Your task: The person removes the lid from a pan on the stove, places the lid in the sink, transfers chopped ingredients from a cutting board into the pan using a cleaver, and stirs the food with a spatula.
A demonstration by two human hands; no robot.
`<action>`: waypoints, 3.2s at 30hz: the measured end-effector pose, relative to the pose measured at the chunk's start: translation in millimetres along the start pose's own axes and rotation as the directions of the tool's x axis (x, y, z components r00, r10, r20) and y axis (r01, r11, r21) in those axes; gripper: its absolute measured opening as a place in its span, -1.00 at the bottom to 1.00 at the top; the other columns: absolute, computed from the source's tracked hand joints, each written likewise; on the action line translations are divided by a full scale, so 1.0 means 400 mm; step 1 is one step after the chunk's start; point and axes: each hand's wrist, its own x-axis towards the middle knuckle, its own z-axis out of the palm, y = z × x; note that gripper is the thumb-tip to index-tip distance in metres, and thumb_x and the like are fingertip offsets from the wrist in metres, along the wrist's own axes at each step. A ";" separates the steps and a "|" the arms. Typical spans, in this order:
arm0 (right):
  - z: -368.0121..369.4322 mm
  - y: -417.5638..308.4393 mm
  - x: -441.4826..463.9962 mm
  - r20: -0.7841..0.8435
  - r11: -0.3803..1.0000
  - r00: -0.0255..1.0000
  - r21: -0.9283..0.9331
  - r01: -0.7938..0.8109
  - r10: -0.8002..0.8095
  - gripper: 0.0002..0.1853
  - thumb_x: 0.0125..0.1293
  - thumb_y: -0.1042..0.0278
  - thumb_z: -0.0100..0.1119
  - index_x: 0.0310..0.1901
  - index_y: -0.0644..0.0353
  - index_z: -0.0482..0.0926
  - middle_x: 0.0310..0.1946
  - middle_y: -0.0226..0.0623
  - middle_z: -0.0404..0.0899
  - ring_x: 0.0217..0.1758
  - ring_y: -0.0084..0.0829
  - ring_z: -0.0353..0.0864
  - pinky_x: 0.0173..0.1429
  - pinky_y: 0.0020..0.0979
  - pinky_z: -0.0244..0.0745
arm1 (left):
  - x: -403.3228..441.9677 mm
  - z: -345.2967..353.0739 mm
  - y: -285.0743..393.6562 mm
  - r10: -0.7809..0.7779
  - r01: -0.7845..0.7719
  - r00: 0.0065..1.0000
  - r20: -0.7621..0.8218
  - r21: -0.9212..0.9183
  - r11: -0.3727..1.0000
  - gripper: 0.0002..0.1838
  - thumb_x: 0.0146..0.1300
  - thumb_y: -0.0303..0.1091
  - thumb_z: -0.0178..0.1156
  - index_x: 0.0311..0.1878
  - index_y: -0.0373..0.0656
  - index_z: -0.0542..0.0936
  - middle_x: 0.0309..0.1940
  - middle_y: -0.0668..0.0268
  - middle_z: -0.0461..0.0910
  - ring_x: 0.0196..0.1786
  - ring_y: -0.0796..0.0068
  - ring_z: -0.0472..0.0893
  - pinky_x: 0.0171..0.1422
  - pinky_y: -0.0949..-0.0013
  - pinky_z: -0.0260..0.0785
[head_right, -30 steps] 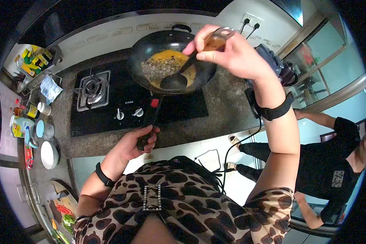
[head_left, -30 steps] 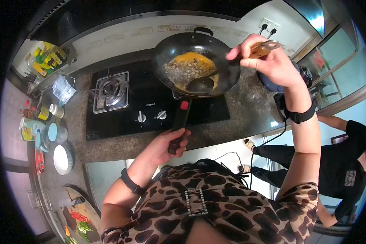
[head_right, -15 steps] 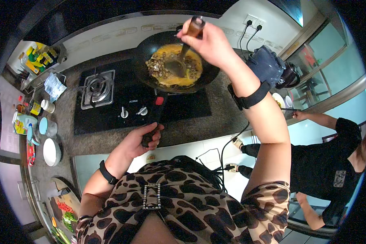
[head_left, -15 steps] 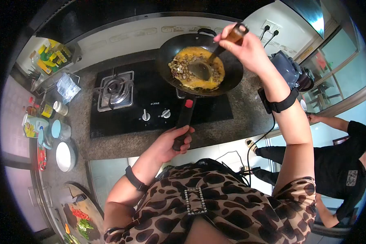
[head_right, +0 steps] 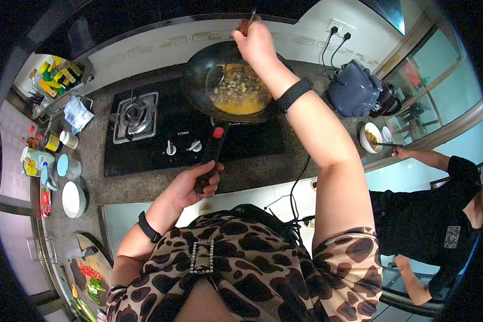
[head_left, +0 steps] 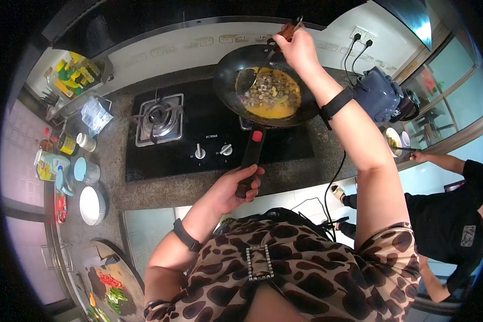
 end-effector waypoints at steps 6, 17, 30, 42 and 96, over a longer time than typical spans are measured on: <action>-0.044 -0.007 0.007 -0.072 0.999 0.997 0.050 -0.007 0.011 -0.71 0.07 0.23 0.33 -0.32 0.29 0.54 -0.40 0.07 0.60 -0.23 0.02 0.61 -0.16 -0.12 0.51 | 0.003 -0.001 0.003 -0.015 0.015 1.000 0.012 0.005 1.000 -0.71 0.42 -0.14 -0.07 -0.02 -0.16 0.43 -0.53 0.40 0.40 -0.59 0.55 0.35 -0.57 0.48 0.13; 0.009 0.120 -0.037 -0.204 0.955 0.947 0.213 -0.205 0.248 -0.67 0.02 0.31 0.38 -0.35 0.35 0.46 -0.44 -0.02 0.62 -0.29 -0.06 0.64 -0.18 -0.20 0.50 | 0.004 -0.005 0.009 -0.032 0.032 0.999 0.015 0.034 0.999 -0.70 0.42 -0.14 -0.08 -0.03 -0.18 0.43 -0.52 0.38 0.39 -0.59 0.54 0.33 -0.53 0.48 0.16; -0.265 0.073 -0.061 -0.075 0.984 0.990 -0.146 0.103 -0.115 -0.71 0.14 0.29 0.30 -0.21 0.25 0.46 -0.41 -0.14 0.62 -0.27 -0.13 0.65 -0.18 -0.26 0.52 | 0.011 -0.019 0.014 -0.046 0.046 0.992 0.117 -0.003 0.999 -0.72 0.39 -0.19 0.00 -0.04 -0.21 0.40 -0.53 0.36 0.41 -0.54 0.51 0.38 -0.47 0.44 0.21; -0.159 0.076 -0.114 -0.059 0.991 0.993 0.097 -0.095 0.101 -0.78 0.16 0.32 0.25 -0.22 0.17 0.47 -0.40 -0.22 0.61 -0.27 -0.24 0.64 -0.15 -0.31 0.48 | 0.015 -0.019 0.015 -0.064 0.062 0.993 0.097 0.020 0.998 -0.71 0.42 -0.16 -0.08 0.00 -0.18 0.41 -0.54 0.36 0.38 -0.56 0.50 0.35 -0.51 0.43 0.18; -0.338 -0.071 -0.296 0.443 0.865 0.781 0.442 0.237 -0.440 -0.72 -0.13 0.86 0.08 -0.40 0.26 0.41 -0.16 -0.18 0.59 0.14 -0.08 0.52 0.17 -0.21 0.45 | 0.027 -0.167 -0.020 0.045 -0.063 0.988 -0.149 -0.118 0.991 -0.73 0.42 -0.18 -0.05 -0.13 -0.15 0.54 -0.35 0.35 0.63 -0.34 0.51 0.60 -0.24 0.47 0.44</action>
